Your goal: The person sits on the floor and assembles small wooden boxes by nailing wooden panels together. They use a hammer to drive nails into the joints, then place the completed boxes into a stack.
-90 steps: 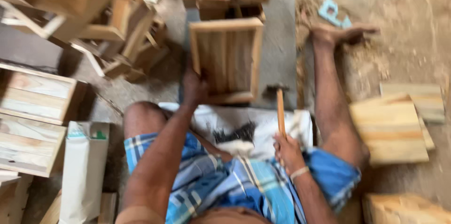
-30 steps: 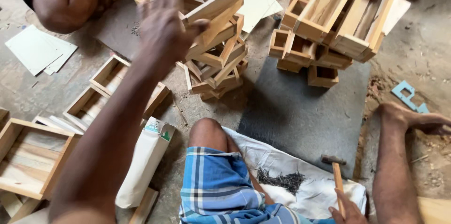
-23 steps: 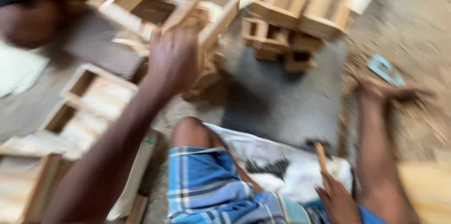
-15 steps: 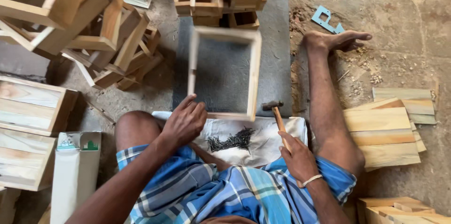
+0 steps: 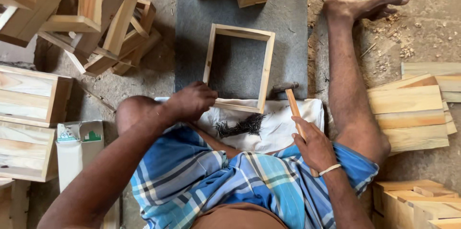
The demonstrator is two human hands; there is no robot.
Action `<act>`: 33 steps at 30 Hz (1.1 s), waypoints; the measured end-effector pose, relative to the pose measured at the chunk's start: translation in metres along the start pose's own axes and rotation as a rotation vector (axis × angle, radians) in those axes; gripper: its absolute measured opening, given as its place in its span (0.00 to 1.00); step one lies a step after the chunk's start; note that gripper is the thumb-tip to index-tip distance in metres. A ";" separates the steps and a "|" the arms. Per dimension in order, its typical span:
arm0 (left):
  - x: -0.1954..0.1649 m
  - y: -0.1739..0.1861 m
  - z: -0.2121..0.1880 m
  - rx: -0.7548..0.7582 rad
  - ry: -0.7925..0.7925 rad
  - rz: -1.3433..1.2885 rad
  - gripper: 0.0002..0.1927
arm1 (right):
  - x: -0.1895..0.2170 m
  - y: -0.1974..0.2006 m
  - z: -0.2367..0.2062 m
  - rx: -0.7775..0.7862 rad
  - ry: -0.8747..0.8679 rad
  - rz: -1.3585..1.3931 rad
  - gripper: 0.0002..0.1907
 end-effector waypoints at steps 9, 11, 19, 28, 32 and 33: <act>0.016 -0.024 0.056 -0.695 0.850 -0.341 0.26 | -0.004 -0.005 0.041 -0.216 0.160 0.215 0.25; 0.010 -0.024 0.053 -0.827 0.731 -0.616 0.25 | 0.010 -0.005 0.057 -0.213 0.229 0.379 0.30; -0.036 0.047 0.025 -1.139 0.272 -0.872 0.26 | 0.099 0.023 0.068 -0.067 0.401 0.776 0.50; -0.018 0.151 -0.028 -1.121 0.255 -0.089 0.52 | 0.123 0.010 0.075 -0.275 0.806 0.095 0.43; -0.015 0.167 -0.024 -0.703 0.272 0.080 0.46 | 0.121 0.004 0.085 -0.222 0.848 0.157 0.40; -0.014 0.166 -0.023 -0.703 0.267 0.065 0.42 | 0.119 0.005 0.088 -0.224 0.822 0.148 0.39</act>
Point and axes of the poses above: each hand's wrist, its own z-axis towards the middle knuckle, its own y-axis out of the back of the hand, x = y × z, the point moved 3 cm from there along z, towards the middle knuckle, and after that the axes turned 9 degrees about z, right-handed, at the moved point
